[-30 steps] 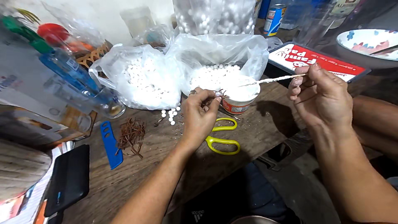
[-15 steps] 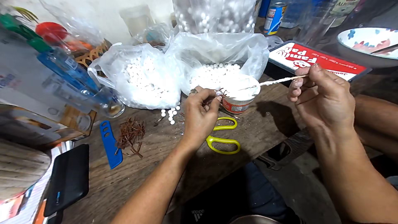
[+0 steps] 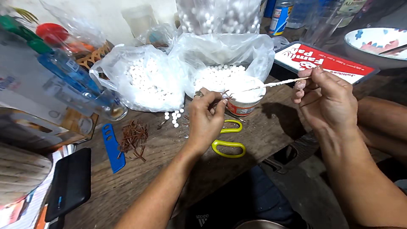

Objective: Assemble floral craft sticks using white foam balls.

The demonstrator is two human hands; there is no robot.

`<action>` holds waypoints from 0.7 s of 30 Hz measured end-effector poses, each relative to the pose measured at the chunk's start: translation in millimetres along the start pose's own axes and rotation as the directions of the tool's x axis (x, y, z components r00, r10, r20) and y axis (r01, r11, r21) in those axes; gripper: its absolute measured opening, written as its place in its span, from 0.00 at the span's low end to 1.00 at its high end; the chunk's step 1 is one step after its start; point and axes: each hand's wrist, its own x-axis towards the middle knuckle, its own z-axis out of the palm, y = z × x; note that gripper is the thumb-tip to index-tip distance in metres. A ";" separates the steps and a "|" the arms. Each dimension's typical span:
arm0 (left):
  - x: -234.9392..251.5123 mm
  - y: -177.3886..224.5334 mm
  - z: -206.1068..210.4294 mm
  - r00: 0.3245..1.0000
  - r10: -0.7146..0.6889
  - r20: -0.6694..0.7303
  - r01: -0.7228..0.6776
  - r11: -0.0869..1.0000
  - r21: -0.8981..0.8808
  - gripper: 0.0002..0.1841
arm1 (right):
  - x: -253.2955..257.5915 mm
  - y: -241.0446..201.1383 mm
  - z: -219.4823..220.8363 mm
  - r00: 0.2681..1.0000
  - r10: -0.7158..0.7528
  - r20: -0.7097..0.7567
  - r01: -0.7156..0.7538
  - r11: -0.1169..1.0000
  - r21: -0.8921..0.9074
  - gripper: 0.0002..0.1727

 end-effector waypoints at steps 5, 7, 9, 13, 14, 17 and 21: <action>0.4 -1.0 -0.5 1.000 -0.005 -0.007 0.005 1.000 0.020 0.04 | -2.0 -1.0 0.0 1.000 0.003 -0.005 -0.003 1.000 0.018 0.24; 0.2 -1.2 -0.7 1.000 -0.006 -0.007 0.006 1.000 0.022 0.04 | -1.3 -0.9 -1.0 1.000 0.014 0.002 -0.015 0.999 0.045 0.24; 0.2 -1.6 -0.7 1.000 -0.004 -0.011 0.004 1.000 0.015 0.04 | 0.1 0.3 -2.5 1.000 0.028 0.002 -0.028 0.998 0.065 0.24; 0.8 -2.6 -0.4 1.000 0.002 -0.021 -0.002 1.000 0.009 0.04 | -0.6 3.4 -3.7 0.999 0.043 0.004 -0.043 0.996 0.083 0.24; 0.9 -2.7 -0.3 1.000 0.001 -0.023 -0.001 1.000 0.014 0.04 | -1.3 3.6 -3.6 0.999 0.046 0.004 -0.046 0.996 0.077 0.25; 1.2 -2.4 -0.3 1.000 -0.002 -0.024 0.002 1.000 0.018 0.04 | -2.4 3.4 -3.3 0.999 0.049 0.004 -0.050 0.996 0.072 0.25; 1.7 -1.7 -0.3 0.999 -0.005 -0.032 0.005 1.000 0.008 0.04 | -3.9 2.9 -2.2 0.998 0.058 -0.008 -0.057 0.997 0.056 0.25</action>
